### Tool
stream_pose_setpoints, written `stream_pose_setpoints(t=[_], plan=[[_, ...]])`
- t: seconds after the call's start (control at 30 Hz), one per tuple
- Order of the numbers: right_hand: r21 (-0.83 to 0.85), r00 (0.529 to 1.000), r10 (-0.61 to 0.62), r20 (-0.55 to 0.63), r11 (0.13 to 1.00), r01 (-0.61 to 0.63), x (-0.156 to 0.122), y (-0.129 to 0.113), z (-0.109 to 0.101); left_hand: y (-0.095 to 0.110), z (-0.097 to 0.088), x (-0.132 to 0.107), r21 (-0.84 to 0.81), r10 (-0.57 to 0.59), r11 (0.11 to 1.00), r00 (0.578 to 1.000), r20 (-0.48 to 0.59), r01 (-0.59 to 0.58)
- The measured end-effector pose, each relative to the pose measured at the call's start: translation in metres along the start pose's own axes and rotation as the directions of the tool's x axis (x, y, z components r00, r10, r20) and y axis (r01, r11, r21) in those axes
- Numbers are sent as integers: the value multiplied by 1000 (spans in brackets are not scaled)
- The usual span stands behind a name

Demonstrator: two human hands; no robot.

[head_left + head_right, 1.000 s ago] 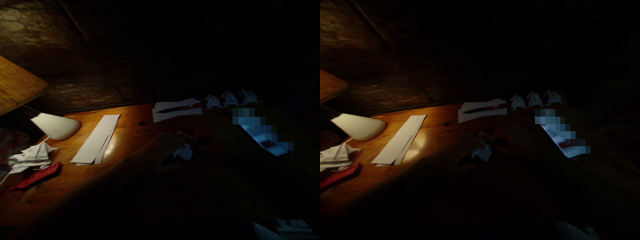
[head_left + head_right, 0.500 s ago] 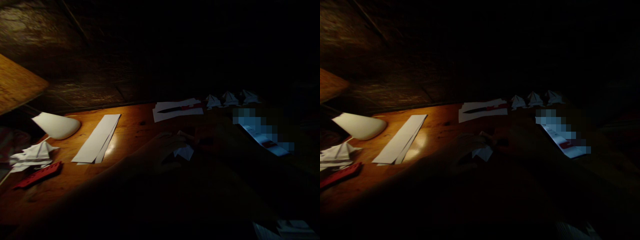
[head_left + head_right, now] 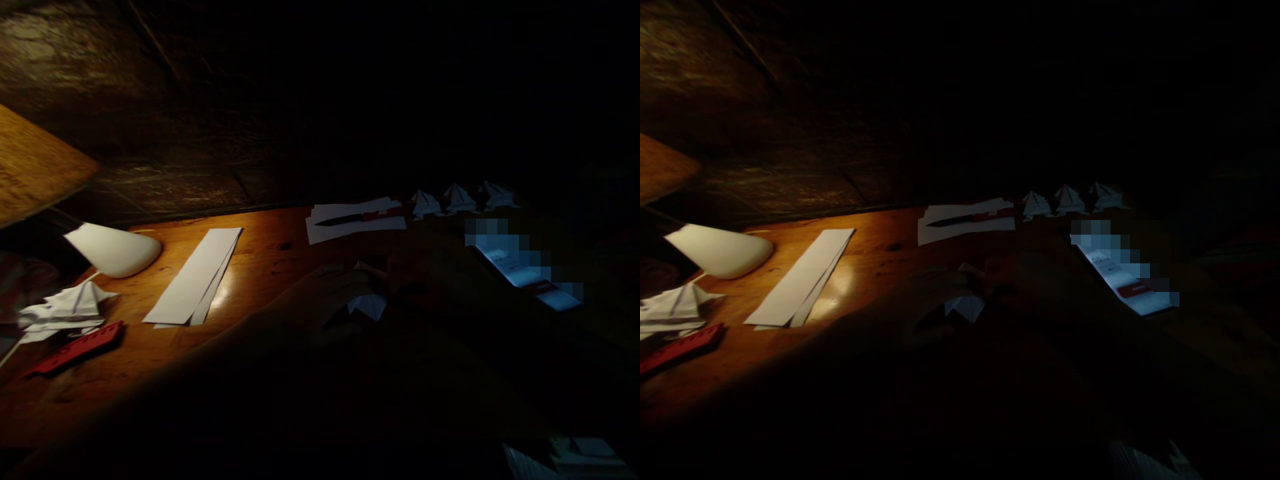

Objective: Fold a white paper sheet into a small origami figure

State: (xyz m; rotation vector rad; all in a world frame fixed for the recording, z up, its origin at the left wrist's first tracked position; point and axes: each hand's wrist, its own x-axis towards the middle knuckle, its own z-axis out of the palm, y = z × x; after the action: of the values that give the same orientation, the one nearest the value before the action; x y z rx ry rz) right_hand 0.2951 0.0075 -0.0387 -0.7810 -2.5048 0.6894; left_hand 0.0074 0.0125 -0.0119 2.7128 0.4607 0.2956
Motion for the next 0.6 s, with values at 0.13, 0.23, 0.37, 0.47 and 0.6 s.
stream_pose_setpoints(t=[0.13,0.23,0.37,0.47,0.6], plan=[[-87,1000,3,26,996,-1,2,-9,-4,-1,2,0,16,-4,1000,1000,4,4],[-180,996,39,76,983,-25,6,-18,-7,-3,3,0,42,-12,999,1000,15,12],[-211,996,28,88,977,-9,7,-24,-11,-2,3,0,28,-12,1000,1000,12,12],[-190,997,0,83,982,16,6,-24,-13,-1,1,0,4,-10,1000,1000,3,10],[-221,996,22,86,975,-2,6,-27,-17,-2,2,-1,11,1,1000,1000,-2,-1]])
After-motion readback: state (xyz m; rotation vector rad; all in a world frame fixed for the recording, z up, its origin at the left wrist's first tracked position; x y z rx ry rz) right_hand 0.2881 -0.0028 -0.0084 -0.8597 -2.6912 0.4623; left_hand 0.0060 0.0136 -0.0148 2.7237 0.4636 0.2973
